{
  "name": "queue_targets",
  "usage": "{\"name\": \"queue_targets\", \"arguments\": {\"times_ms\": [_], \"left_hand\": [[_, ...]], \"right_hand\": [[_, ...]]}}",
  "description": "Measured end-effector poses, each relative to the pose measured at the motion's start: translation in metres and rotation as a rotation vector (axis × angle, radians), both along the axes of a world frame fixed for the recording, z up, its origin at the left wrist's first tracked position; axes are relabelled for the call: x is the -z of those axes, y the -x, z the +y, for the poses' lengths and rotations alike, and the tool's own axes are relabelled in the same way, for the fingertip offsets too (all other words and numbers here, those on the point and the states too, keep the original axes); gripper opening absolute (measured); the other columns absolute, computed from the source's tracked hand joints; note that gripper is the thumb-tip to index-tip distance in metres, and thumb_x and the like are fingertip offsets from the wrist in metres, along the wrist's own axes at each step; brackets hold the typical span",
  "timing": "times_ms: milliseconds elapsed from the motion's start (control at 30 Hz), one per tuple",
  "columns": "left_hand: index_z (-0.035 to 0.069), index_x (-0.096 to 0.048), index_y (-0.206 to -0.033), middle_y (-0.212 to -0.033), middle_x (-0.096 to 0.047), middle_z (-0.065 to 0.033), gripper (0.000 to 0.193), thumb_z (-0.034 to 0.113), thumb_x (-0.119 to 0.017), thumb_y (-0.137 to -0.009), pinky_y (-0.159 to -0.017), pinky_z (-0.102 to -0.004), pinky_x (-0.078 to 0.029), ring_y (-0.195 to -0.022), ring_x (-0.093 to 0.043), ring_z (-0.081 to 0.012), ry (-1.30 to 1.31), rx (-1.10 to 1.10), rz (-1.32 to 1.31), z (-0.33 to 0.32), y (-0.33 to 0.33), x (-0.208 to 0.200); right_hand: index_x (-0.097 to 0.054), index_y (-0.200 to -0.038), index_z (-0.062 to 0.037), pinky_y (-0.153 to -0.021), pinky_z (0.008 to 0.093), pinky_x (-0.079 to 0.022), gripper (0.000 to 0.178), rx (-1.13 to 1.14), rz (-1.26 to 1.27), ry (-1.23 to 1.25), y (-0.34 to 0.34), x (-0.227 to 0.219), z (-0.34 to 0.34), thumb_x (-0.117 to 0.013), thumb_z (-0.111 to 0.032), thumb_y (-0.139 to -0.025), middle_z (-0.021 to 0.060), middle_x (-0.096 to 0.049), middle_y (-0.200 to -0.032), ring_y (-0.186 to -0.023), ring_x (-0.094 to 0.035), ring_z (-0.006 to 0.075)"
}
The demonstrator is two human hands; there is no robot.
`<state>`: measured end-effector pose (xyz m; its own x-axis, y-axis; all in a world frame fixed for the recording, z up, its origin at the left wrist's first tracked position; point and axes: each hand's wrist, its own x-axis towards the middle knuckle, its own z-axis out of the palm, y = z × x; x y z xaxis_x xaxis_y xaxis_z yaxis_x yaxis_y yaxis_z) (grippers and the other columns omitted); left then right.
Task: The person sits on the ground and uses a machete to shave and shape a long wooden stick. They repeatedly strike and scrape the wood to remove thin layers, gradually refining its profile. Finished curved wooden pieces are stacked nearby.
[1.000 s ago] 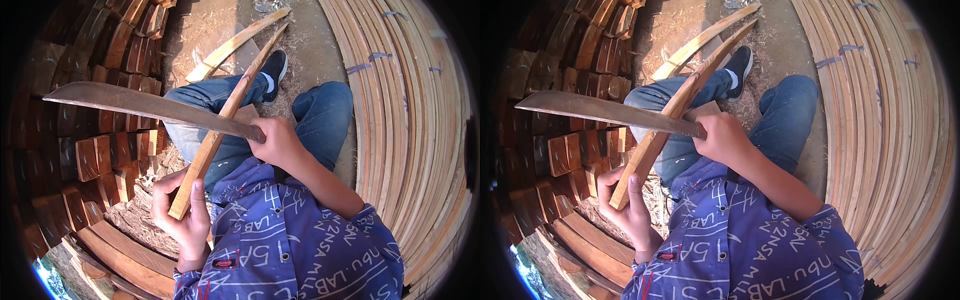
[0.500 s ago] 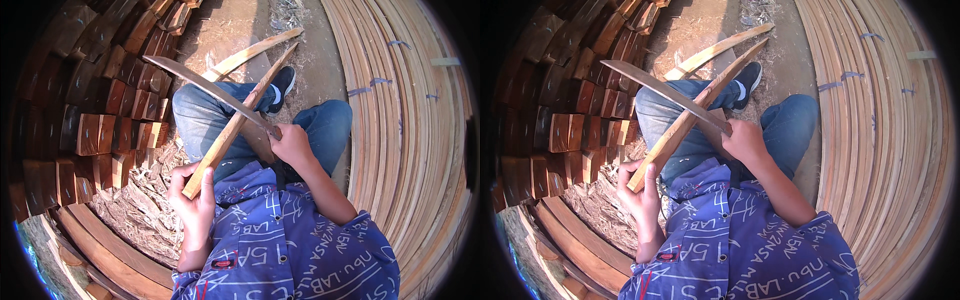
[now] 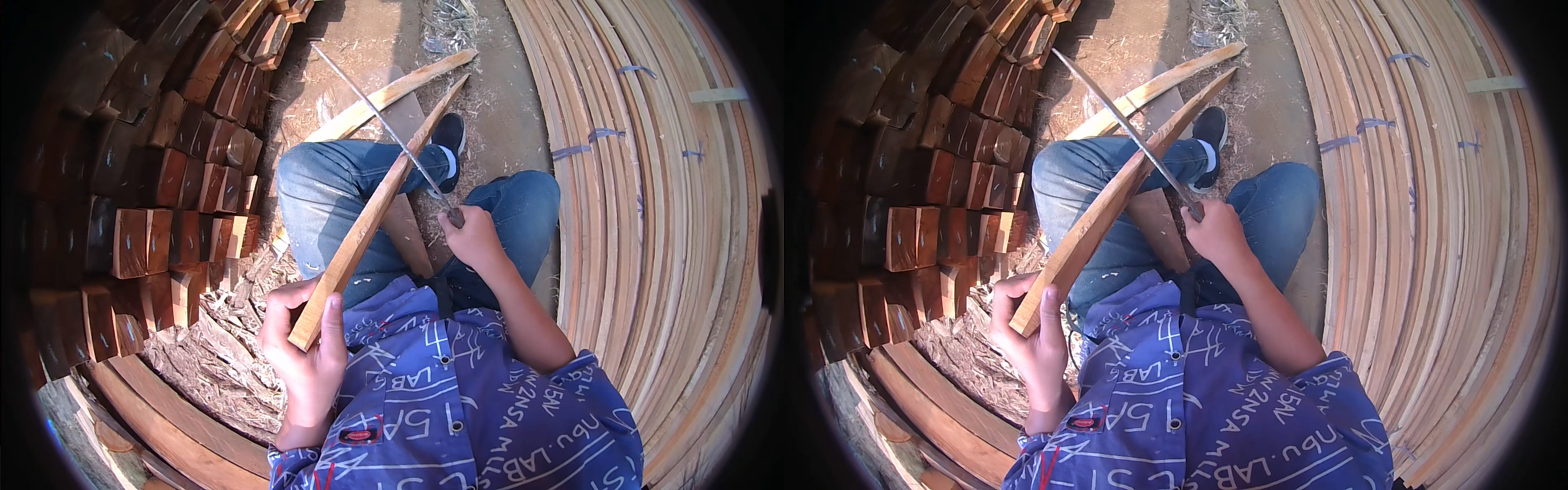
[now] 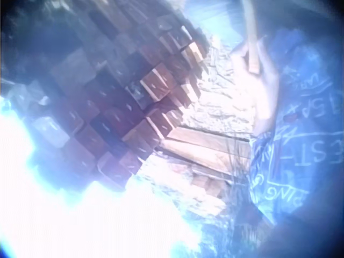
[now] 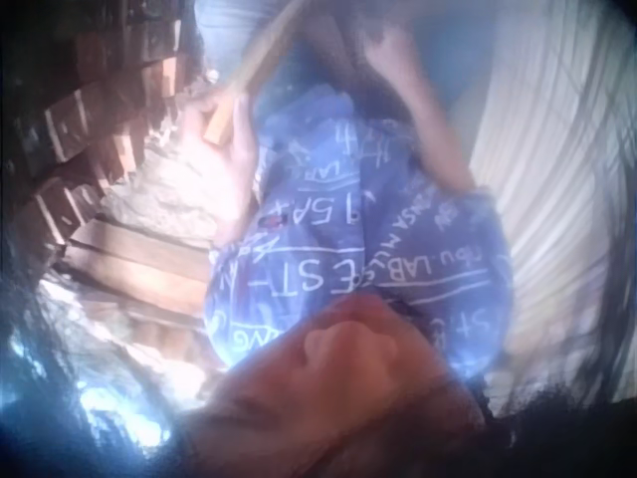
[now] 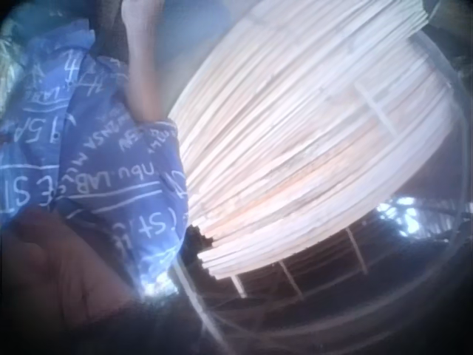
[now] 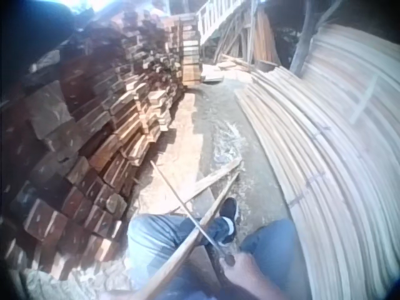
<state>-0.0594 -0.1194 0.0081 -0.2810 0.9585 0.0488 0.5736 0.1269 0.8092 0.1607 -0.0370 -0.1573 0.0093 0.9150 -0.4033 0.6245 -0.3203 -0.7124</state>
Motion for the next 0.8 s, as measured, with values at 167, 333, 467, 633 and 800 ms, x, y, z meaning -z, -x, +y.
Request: {"name": "queue_targets", "arguments": {"times_ms": [167,333,467,633,800], "left_hand": [[-0.001,-0.060,-0.097,-0.091,-0.070,-0.0147,0.018,0.000,-0.073,-0.084,-0.072,-0.0273,-0.052,-0.078,-0.067,-0.0170,-0.075,0.032,0.046,0.007,0.000,0.000],[-0.001,-0.060,-0.097,-0.091,-0.070,-0.0144,0.019,0.001,-0.073,-0.084,-0.071,-0.0272,-0.052,-0.077,-0.068,-0.0170,-0.089,0.059,0.078,0.022,-0.002,-0.015],[0.000,-0.060,-0.094,-0.086,-0.069,-0.0128,0.017,0.002,-0.073,-0.084,-0.069,-0.0270,-0.051,-0.074,-0.066,-0.0162,-0.064,0.005,0.037,0.021,0.003,-0.013],[-0.001,-0.059,-0.088,-0.075,-0.066,-0.0104,0.017,0.004,-0.075,-0.084,-0.066,-0.0273,-0.050,-0.068,-0.063,-0.0139,-0.083,-0.080,0.047,0.026,0.016,-0.005],[0.000,-0.059,-0.084,-0.073,-0.066,-0.0135,0.019,0.006,-0.077,-0.081,-0.060,-0.0292,-0.050,-0.064,-0.066,-0.0184,-0.129,-0.104,0.034,0.033,0.017,-0.007]], "right_hand": [[-0.066,-0.081,0.0053,-0.062,0.0449,-0.050,0.028,-0.056,0.067,-0.006,0.004,-0.022,0.000,-0.068,-0.022,-0.087,0.0247,-0.064,-0.070,-0.070,-0.066,0.0416],[-0.066,-0.079,0.0034,-0.055,0.0423,-0.047,0.026,-0.148,0.105,-0.168,0.025,-0.051,0.006,-0.069,-0.022,-0.086,0.0197,-0.059,-0.061,-0.060,-0.063,0.0382],[-0.067,-0.081,0.0036,-0.050,0.0386,-0.043,0.018,-0.154,0.076,-0.231,0.025,-0.023,0.014,-0.068,-0.014,-0.084,0.0214,-0.056,-0.058,-0.052,-0.061,0.0330],[-0.069,-0.081,-0.0013,-0.068,0.0478,-0.051,0.020,-0.085,0.017,-0.017,-0.025,0.048,0.025,-0.066,-0.021,-0.082,0.0222,-0.066,-0.074,-0.076,-0.065,0.0423],[-0.060,-0.071,0.0030,-0.057,0.0439,-0.043,0.028,-0.084,0.044,-0.178,0.007,-0.001,0.021,-0.068,-0.019,-0.085,0.0205,-0.056,-0.060,-0.056,-0.057,0.0341]]}}
